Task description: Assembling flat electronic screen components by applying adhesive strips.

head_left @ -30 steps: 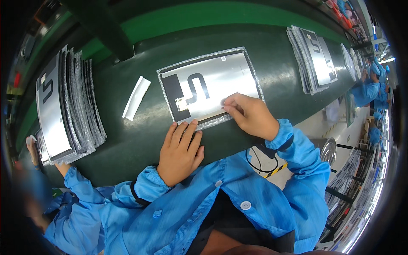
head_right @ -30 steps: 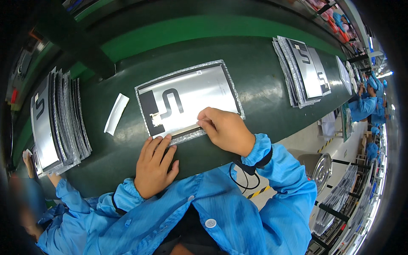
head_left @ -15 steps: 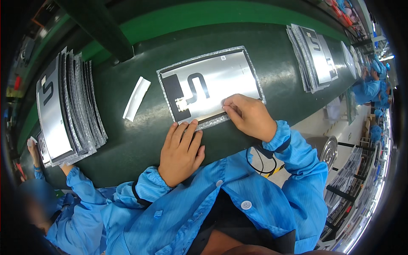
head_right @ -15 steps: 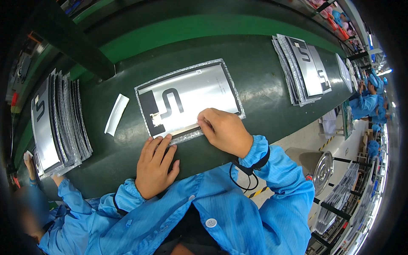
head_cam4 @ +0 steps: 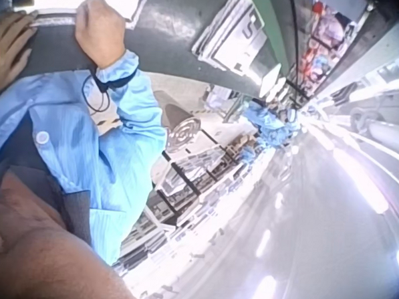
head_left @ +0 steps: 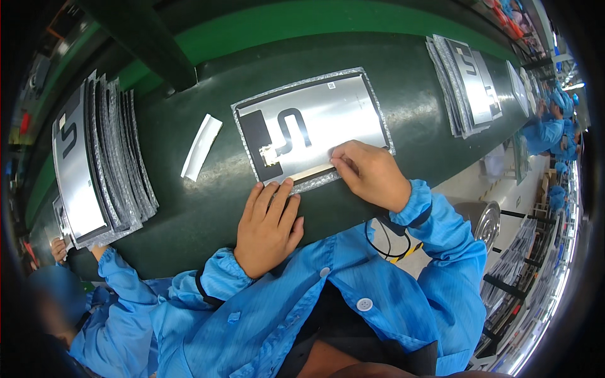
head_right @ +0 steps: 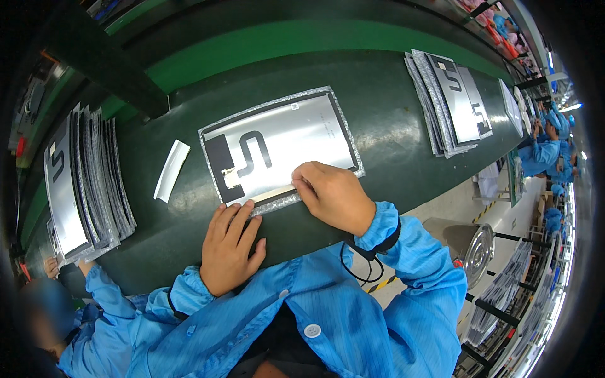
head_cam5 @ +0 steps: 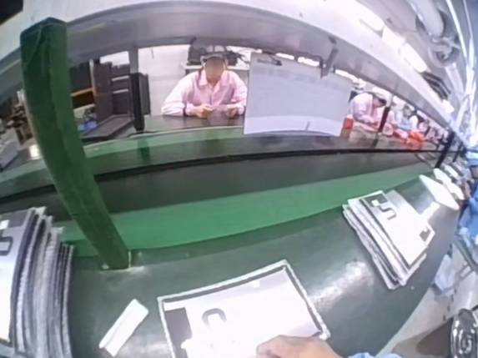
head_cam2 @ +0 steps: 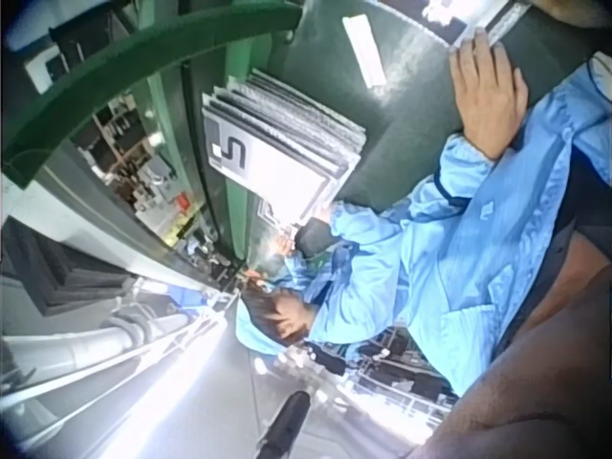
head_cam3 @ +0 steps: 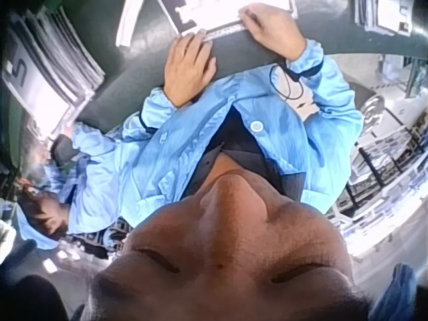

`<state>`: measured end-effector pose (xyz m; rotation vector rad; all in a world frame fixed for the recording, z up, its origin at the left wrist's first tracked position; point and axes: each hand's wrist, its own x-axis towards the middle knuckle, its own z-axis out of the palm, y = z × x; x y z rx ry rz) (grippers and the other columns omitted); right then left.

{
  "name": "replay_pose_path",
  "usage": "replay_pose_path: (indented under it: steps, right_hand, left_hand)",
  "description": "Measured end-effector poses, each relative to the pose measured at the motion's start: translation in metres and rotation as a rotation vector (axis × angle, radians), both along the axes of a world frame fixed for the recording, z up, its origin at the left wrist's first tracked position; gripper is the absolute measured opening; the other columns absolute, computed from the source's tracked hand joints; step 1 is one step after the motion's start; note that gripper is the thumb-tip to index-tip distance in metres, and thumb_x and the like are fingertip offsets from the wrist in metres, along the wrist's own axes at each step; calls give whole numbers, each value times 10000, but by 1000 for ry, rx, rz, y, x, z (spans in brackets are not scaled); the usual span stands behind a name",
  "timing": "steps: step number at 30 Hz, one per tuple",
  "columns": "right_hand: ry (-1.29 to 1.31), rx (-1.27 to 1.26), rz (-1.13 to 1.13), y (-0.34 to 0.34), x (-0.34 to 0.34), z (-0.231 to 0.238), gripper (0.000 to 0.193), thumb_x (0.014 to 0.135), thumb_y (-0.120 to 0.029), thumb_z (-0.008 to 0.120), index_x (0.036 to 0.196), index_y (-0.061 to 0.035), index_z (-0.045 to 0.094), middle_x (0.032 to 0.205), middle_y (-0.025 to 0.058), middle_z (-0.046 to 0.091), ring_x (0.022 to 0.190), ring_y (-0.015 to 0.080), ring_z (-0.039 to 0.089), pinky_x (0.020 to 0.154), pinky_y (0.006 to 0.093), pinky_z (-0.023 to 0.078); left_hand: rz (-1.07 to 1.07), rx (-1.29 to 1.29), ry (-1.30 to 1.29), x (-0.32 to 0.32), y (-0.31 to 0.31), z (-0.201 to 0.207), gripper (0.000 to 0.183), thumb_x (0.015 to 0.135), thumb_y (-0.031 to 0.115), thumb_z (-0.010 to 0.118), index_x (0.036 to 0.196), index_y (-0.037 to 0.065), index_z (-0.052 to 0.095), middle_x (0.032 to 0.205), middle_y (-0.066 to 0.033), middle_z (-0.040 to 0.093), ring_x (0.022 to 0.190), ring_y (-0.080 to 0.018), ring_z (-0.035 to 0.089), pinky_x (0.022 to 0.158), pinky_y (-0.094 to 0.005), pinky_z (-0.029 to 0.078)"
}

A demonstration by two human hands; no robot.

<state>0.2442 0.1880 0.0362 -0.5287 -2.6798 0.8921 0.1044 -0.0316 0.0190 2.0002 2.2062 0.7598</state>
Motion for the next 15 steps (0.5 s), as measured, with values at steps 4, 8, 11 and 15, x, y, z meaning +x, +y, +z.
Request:
replay_pose_path:
  steps: [4, 8, 11, 15]
  right_hand:
    - [40, 40, 14, 0, -1, -2, 56, 928, -70, 660, 960, -41, 624, 858, 130, 689, 748, 337, 693, 649, 405, 548]
    - [47, 14, 17, 1, 1, -2, 56, 929, -71, 661, 963, -40, 627, 862, 136, 688, 747, 339, 691, 651, 406, 548]
    - [44, -133, -9, 2, 2, 0, 56, 929, -72, 663, 963, -42, 630, 863, 140, 686, 748, 345, 686, 655, 410, 546]
    - [48, -85, 4, 2, 1, -2, 52, 931, -73, 661, 962, -44, 632, 874, 141, 688, 756, 347, 686, 666, 410, 547]
  left_hand:
    - [-3, -7, -2, 0, 0, 0, 432, 773, 153, 751, 1163, -15, 670, 1369, -207, 578, 1239, -393, 546, 1094, -566, 435]
    - [0, -7, 3, 1, -1, 0, 434, 771, 153, 752, 1162, -18, 672, 1371, -205, 578, 1242, -394, 543, 1094, -566, 436]
    - [1, -1, 5, 0, 0, -1, 436, 770, 154, 752, 1162, -20, 673, 1372, -204, 577, 1242, -395, 543, 1095, -565, 437]
    - [4, -3, 6, 1, -1, -1, 436, 771, 153, 752, 1165, -18, 673, 1376, -199, 576, 1244, -391, 542, 1095, -563, 438]
